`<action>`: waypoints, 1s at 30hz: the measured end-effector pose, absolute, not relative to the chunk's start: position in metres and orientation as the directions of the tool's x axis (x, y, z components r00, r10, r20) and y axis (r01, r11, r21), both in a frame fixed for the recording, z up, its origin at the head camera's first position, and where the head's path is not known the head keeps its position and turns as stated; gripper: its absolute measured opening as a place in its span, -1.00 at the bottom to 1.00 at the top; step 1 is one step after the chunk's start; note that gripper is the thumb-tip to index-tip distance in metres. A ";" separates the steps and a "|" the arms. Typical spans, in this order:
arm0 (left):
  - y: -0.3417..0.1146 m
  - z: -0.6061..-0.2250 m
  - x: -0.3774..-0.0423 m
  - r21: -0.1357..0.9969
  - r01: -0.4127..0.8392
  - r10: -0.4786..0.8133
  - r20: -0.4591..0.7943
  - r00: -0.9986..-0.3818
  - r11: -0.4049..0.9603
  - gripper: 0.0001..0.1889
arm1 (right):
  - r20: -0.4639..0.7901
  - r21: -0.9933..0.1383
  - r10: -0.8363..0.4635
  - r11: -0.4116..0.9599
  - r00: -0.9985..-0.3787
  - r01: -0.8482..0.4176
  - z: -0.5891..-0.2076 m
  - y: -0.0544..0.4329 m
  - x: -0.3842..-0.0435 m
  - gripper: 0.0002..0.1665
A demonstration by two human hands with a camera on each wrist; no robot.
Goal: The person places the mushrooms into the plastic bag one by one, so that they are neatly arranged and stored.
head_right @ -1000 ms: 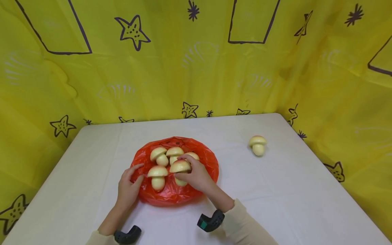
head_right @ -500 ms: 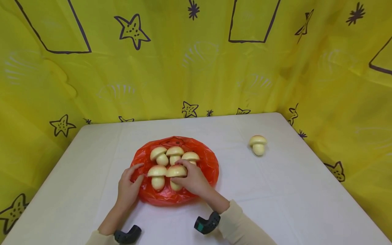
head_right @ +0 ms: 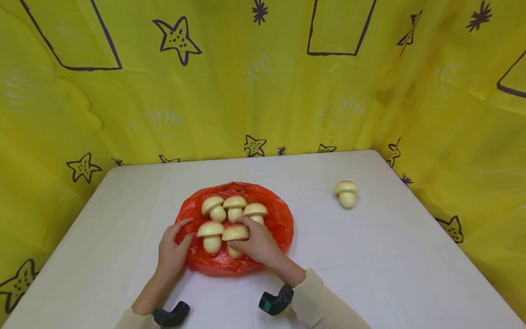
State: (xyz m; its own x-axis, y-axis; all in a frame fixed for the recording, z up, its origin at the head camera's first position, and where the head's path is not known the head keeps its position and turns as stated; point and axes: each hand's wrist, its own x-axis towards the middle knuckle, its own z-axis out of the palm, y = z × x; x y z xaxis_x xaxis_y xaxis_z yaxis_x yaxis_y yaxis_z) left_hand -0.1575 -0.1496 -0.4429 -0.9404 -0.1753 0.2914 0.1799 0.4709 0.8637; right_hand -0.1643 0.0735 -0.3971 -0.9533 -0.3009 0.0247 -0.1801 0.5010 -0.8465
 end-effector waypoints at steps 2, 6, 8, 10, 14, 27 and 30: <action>-0.150 -0.443 -0.158 0.866 0.175 -0.178 0.287 -0.941 0.468 -0.66 | 0.028 -0.844 -0.307 0.503 -0.951 -0.187 -0.398 0.073 -0.164 -0.39; -0.149 -0.442 -0.158 0.866 0.178 -0.182 0.292 -0.939 0.468 -0.66 | 0.034 -0.837 -0.316 0.510 -0.948 -0.200 -0.399 0.072 -0.163 -0.38; -0.149 -0.443 -0.158 0.864 0.180 -0.185 0.296 -0.937 0.470 -0.66 | 0.034 -0.831 -0.321 0.518 -0.947 -0.205 -0.400 0.071 -0.163 -0.38; -0.149 -0.443 -0.158 0.862 0.181 -0.185 0.298 -0.936 0.473 -0.66 | 0.034 -0.826 -0.324 0.524 -0.945 -0.209 -0.400 0.071 -0.162 -0.37; -0.149 -0.442 -0.158 0.863 0.174 -0.185 0.291 -0.939 0.474 -0.66 | 0.032 -0.822 -0.331 0.528 -0.943 -0.213 -0.401 0.070 -0.161 -0.36; -0.149 -0.442 -0.158 0.872 0.149 -0.184 0.261 -0.948 0.467 -0.65 | 0.042 -0.790 -0.336 0.566 -0.941 -0.238 -0.390 0.076 -0.161 -0.31; -0.149 -0.442 -0.158 0.874 0.144 -0.187 0.255 -0.949 0.463 -0.65 | 0.027 -0.781 -0.308 0.587 -0.951 -0.212 -0.384 0.080 -0.161 -0.31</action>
State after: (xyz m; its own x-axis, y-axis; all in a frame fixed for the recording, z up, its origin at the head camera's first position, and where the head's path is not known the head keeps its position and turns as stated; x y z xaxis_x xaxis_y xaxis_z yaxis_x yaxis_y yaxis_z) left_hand -0.1575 -0.1490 -0.4416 -0.9488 -0.1865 0.2549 0.1438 0.4634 0.8744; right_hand -0.1606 0.0800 -0.3839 -0.9509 -0.3082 0.0270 -0.2124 0.5870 -0.7812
